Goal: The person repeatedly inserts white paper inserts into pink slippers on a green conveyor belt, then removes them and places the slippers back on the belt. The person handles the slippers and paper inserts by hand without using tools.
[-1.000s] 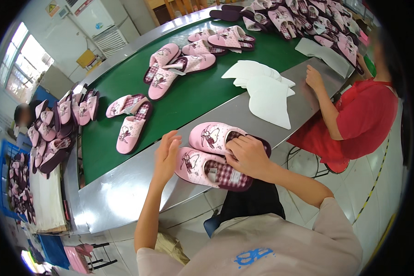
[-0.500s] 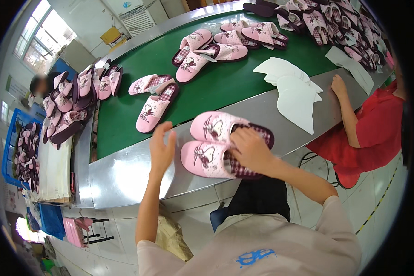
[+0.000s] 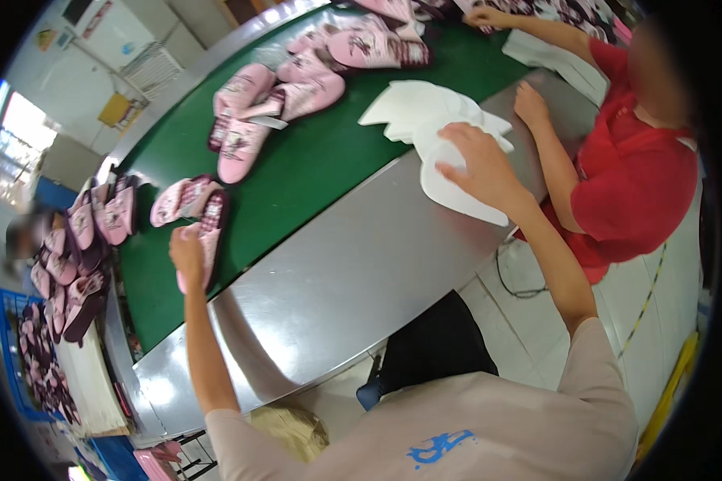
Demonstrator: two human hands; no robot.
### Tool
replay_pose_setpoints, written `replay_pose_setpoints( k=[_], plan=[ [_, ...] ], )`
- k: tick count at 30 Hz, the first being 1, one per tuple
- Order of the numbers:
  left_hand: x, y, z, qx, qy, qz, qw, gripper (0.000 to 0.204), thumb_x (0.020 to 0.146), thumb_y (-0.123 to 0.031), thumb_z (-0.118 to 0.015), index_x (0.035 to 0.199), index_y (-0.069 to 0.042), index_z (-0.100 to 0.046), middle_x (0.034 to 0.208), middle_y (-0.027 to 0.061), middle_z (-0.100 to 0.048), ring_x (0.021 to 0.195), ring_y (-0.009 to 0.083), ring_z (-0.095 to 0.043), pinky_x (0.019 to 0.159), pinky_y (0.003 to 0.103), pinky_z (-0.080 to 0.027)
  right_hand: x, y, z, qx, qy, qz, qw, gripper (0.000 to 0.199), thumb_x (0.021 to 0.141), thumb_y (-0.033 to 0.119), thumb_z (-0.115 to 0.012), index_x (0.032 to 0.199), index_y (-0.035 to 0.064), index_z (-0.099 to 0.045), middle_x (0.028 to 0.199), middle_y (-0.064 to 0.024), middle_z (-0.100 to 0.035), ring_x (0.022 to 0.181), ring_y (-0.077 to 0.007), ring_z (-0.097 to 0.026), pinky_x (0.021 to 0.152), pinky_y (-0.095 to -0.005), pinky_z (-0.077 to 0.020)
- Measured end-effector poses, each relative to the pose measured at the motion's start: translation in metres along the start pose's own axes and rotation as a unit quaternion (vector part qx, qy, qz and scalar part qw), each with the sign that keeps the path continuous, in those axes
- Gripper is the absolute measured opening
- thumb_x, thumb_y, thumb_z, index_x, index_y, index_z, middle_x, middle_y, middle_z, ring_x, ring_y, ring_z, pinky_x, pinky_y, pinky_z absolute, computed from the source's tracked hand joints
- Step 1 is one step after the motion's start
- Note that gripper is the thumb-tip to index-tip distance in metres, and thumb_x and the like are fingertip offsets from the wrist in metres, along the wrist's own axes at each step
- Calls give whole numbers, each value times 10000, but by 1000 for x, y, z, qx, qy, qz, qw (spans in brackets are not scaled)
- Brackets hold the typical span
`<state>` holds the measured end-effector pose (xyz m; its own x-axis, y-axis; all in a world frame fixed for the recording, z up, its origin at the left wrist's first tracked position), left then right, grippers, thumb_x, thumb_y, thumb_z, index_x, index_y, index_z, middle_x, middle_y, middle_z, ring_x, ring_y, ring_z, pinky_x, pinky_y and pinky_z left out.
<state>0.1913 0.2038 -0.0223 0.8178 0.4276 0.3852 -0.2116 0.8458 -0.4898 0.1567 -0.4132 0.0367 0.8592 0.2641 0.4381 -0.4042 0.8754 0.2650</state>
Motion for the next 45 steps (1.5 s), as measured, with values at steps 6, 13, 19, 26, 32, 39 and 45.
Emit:
replay_pose_setpoints(
  k=[6, 13, 19, 26, 32, 39, 45],
  plan=[
    [-4, -18, 40, -250, 51, -51, 966, 222, 922, -43, -517, 950, 41, -721, 814, 4, -654, 720, 99, -552, 650, 278, -448, -58, -6, 5, -35, 100, 11, 994, 829, 835, 406, -845, 1529, 76, -535, 1603, -185, -472, 1485, -371, -452, 1221, -489, -381],
    [-159, -192, 90, -322, 283, -269, 863, 396, 705, 155, -513, 957, -13, -769, 933, 118, -774, 820, 243, -716, 793, 338, -565, -49, -14, 20, -38, 196, -14, 980, 861, 798, 525, -865, 1544, 210, -571, 1614, -212, -484, 1428, -388, -529, 1109, -478, -511],
    [-248, -252, 53, -174, 234, -488, 823, 263, 706, 3, -717, 941, -111, -744, 897, 27, -707, 865, 244, -666, 815, 390, -501, -40, -18, 27, -45, 228, 41, 972, 853, 798, 516, -866, 1544, 221, -577, 1610, -224, -491, 1429, -401, -526, 1150, -479, -474],
    [-258, -234, 72, -175, 241, -387, 872, 433, 828, -153, -709, 1247, -46, -702, 1263, 135, -694, 1243, 319, -619, 1164, 507, -362, -47, -28, 31, -44, 241, 71, 967, 866, 792, 429, -881, 1567, 231, -552, 1618, -246, -477, 1433, -417, -511, 1176, -450, -442],
    [-274, -227, 63, -164, 113, -341, 919, 341, 817, -159, -590, 1106, -27, -714, 1105, 135, -714, 1091, 335, -649, 1109, 490, -395, -25, -29, 42, -29, 300, 67, 951, 798, 806, 421, -871, 1530, 223, -602, 1590, -223, -531, 1297, -399, -629, 1138, -447, -472],
    [-266, -239, 30, -205, 55, -294, 932, 142, 805, -117, -633, 903, -61, -719, 844, 93, -695, 873, 294, -645, 945, 420, -444, -7, -33, 51, 38, 355, 37, 934, 712, 838, 419, -853, 1463, 138, -657, 1524, -207, -601, 1159, -408, -697, 1031, -432, -549],
    [-270, -236, 30, -205, 68, -312, 925, 183, 832, -181, -666, 959, -62, -723, 909, 70, -704, 935, 295, -640, 975, 437, -425, -39, -21, 29, -56, 236, 81, 967, 665, 885, 450, -818, 1436, 108, -674, 1512, -184, -622, 1072, -362, -736, 942, -396, -585]
  ],
)
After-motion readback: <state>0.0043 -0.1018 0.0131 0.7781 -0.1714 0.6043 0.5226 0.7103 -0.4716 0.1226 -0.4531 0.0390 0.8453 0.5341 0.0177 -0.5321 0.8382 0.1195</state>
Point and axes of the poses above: each hand's wrist, its own x-axis towards the middle knuckle, its own z-axis out of the back of the hand, y = z × x, the point moved 2 cm from there along x, towards the middle knuckle
